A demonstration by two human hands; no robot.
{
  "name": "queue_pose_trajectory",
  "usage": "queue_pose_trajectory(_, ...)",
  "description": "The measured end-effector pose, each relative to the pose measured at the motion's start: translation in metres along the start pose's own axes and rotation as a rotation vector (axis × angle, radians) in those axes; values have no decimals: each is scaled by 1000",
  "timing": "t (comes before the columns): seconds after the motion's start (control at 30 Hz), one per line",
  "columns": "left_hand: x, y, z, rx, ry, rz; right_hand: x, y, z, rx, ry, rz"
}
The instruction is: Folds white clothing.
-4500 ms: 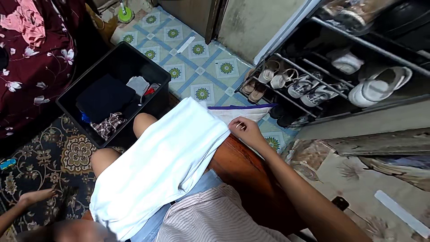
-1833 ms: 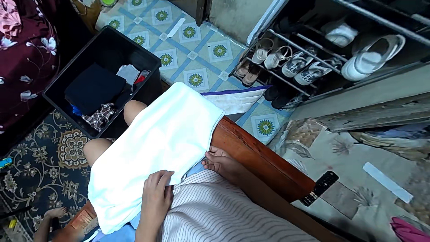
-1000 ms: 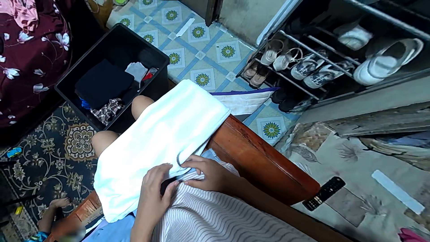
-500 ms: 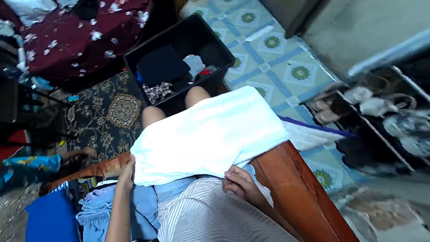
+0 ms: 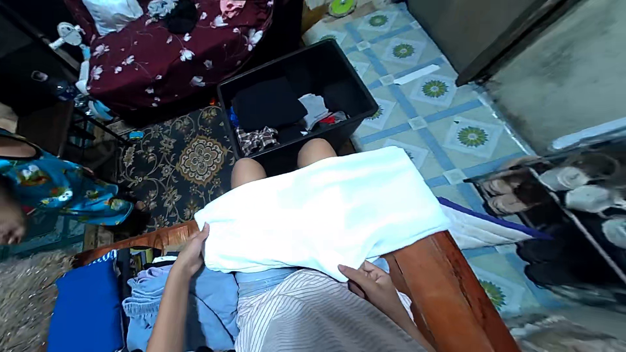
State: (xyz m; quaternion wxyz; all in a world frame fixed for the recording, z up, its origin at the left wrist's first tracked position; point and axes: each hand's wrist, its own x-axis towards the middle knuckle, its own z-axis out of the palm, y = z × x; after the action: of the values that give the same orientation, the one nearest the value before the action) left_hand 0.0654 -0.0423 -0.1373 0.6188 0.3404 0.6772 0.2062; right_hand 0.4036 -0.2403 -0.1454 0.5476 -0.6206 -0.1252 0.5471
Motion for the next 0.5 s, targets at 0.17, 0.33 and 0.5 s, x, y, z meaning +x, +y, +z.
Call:
queue_pose_trajectory(0.17,-30,34,-11,249,156,236,0,3,-3,57,-75,6)
queue_pose_trajectory(0.33,-41,66,-14,161,207,399,1,-4,5,76,-60,136)
queue_pose_trajectory(0.5,-50,81,-17,154,147,500,2,-27,7,232,164,250)
